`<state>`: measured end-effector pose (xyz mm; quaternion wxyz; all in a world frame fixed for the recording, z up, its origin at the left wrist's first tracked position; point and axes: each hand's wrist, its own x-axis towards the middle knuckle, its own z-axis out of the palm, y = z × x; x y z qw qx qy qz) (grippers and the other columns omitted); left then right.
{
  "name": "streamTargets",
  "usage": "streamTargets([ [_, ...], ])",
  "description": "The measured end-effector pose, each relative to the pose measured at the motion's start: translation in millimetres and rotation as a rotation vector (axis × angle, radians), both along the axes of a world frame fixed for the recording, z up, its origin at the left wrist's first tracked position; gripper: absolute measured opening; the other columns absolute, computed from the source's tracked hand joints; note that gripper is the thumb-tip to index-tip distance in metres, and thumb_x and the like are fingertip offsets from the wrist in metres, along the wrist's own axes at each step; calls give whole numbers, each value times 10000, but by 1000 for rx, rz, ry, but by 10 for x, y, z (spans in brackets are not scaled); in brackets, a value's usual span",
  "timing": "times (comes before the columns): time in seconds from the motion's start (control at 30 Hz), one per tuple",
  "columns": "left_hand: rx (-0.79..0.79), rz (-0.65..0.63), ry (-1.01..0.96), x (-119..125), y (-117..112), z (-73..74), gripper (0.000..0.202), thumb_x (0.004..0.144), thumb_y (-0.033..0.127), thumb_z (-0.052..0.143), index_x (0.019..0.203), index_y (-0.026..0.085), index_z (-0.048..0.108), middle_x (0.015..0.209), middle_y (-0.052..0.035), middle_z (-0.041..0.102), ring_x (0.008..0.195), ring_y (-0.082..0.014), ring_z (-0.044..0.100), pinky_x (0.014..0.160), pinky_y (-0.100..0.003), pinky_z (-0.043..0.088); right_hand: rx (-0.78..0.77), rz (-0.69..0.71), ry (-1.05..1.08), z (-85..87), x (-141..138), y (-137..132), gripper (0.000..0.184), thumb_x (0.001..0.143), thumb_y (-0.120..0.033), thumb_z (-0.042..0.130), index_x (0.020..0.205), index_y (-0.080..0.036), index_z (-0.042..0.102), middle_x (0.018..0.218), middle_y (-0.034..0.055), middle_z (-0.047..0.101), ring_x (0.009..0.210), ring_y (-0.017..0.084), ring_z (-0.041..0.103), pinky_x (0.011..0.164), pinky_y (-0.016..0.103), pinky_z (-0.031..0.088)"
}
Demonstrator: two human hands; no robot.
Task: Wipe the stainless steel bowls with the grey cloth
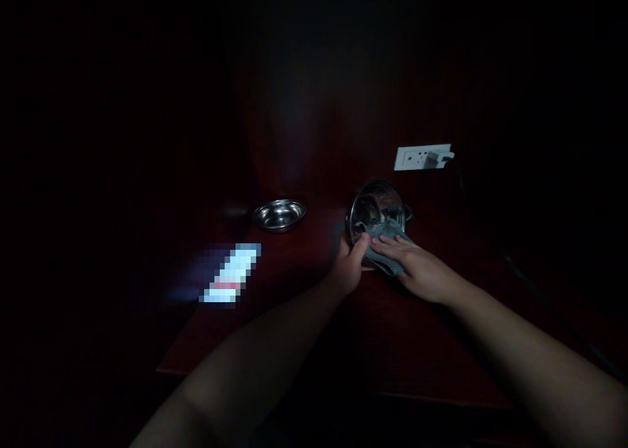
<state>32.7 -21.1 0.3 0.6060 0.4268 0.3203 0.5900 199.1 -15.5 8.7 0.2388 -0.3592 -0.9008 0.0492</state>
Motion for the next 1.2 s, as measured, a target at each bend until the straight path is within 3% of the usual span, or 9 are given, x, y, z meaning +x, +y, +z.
streamTargets([
  [0.13,-6,22,-2,11,6,-9,541,696,521,603,1143,245,472,1144,-74,588,961,-238,598,727,-393,534,27,-13,-3,-1,-35,-38,669,659,-14,431,1299,-209,443,1333,71,465,1267,246,373,1071,536,233],
  [0.4,75,75,-48,1,49,-50,487,736,470,588,1146,212,529,1185,-63,577,1150,-239,494,987,-387,385,-21,181,142,-13,-199,-196,625,753,-46,383,1351,-227,358,1366,54,430,1255,203,398,1076,472,275],
  [0.6,65,91,-76,4,59,-48,486,725,447,611,1143,208,543,1120,-58,617,1135,-239,507,1006,-371,362,-93,208,226,-28,-239,-189,537,826,-145,405,1358,-187,345,1387,85,397,1281,219,356,1086,449,255],
  [0.77,83,83,-82,10,67,-53,510,741,457,589,1175,198,517,1140,-69,608,1138,-233,510,1016,-380,347,-68,241,211,7,-233,-128,574,791,-106,438,1350,-215,363,1375,68,417,1267,227,379,1069,457,283],
  [0.97,69,81,-56,8,57,-64,488,732,465,596,1142,213,517,1204,-75,571,1134,-232,515,963,-375,412,-93,210,171,24,-127,-29,565,726,-81,520,1264,-251,486,1324,38,480,1245,239,408,1074,469,265],
  [1.2,-9,35,18,5,20,-40,555,714,522,585,1175,239,461,1169,-93,570,968,-242,602,738,-382,534,-75,103,93,13,13,66,558,654,-26,498,1160,-246,579,1289,33,515,1238,221,420,1081,478,244],
])
